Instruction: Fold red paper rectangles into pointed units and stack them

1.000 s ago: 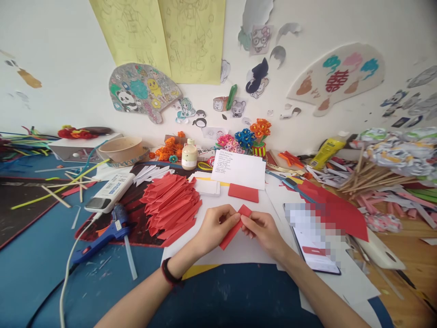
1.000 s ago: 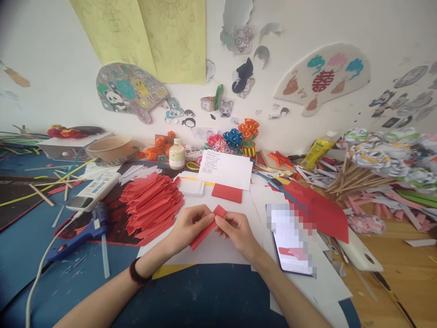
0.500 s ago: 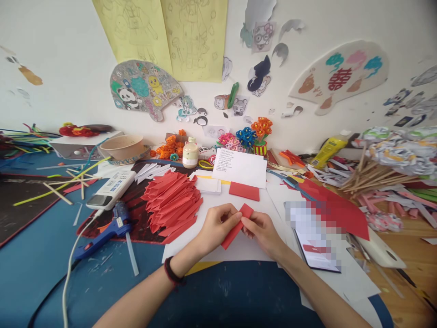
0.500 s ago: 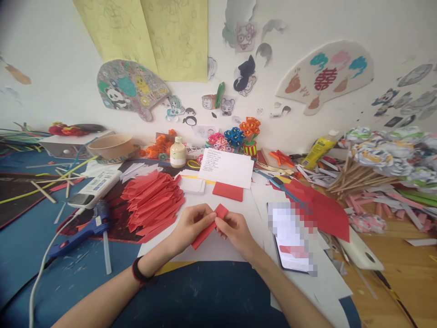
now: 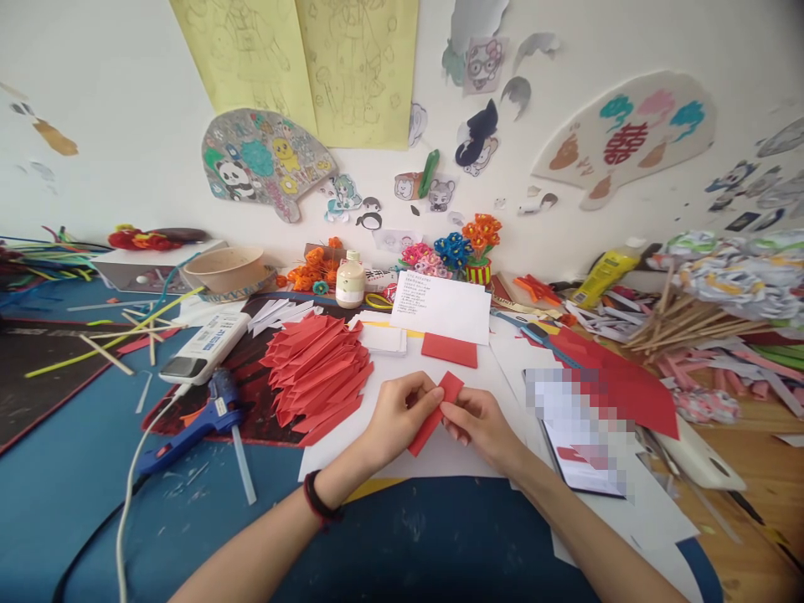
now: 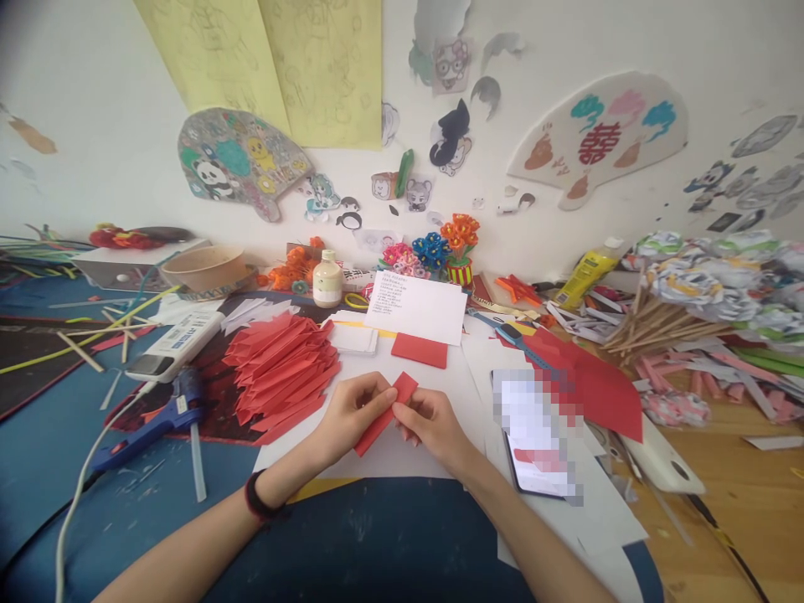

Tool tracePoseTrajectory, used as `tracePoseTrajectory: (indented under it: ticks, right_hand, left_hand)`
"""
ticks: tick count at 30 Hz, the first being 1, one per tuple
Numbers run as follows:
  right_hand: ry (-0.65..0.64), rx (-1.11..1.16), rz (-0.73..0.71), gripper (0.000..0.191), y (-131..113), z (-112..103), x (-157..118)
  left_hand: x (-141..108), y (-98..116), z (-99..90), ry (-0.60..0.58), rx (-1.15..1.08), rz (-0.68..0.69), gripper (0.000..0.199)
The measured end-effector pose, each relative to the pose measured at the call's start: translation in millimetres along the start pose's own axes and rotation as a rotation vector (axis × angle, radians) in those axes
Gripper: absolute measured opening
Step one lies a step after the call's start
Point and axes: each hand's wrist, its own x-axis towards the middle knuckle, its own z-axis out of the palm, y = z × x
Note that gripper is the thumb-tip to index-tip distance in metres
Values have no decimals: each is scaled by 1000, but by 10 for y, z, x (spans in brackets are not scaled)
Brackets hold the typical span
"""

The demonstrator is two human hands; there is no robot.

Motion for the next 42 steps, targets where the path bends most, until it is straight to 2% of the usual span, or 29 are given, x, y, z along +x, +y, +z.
tracePoseTrajectory:
  ticks: [4,10,14,17,23,28,33,38,42]
  right_hand:
    - [-50,17,57,43,8,44,-4]
    - [-47,-104,-12,44,-16,41,-13]
    - [-61,-78,16,46,-15,59,-18]
    - [-102,-73,33,45,-1,70,-23]
    - [-85,-76,20,44,-1,72,-38]
    - [-170,-97,69,44,-60,139,-66]
    - [-141,-96,48,46,-30,162,-77]
    - [-174,-69,88,43,-3,174,-80]
    - [-192,-99,70,42,12,169,-84]
  left_hand:
    - [4,-20,0,38,32,7,33]
    - [5,0,27,59,56,20,34]
    - [-5,21,34,92,62,22,34]
    - [-11,23,34,102,68,21,33]
    - [-4,10,43,100,70,28,34]
    - [6,0,29,126,76,20,34]
    - [5,8,50,112,63,11,34]
    - [7,19,50,148,79,17,35]
    - [-4,15,66,128,86,22,34]
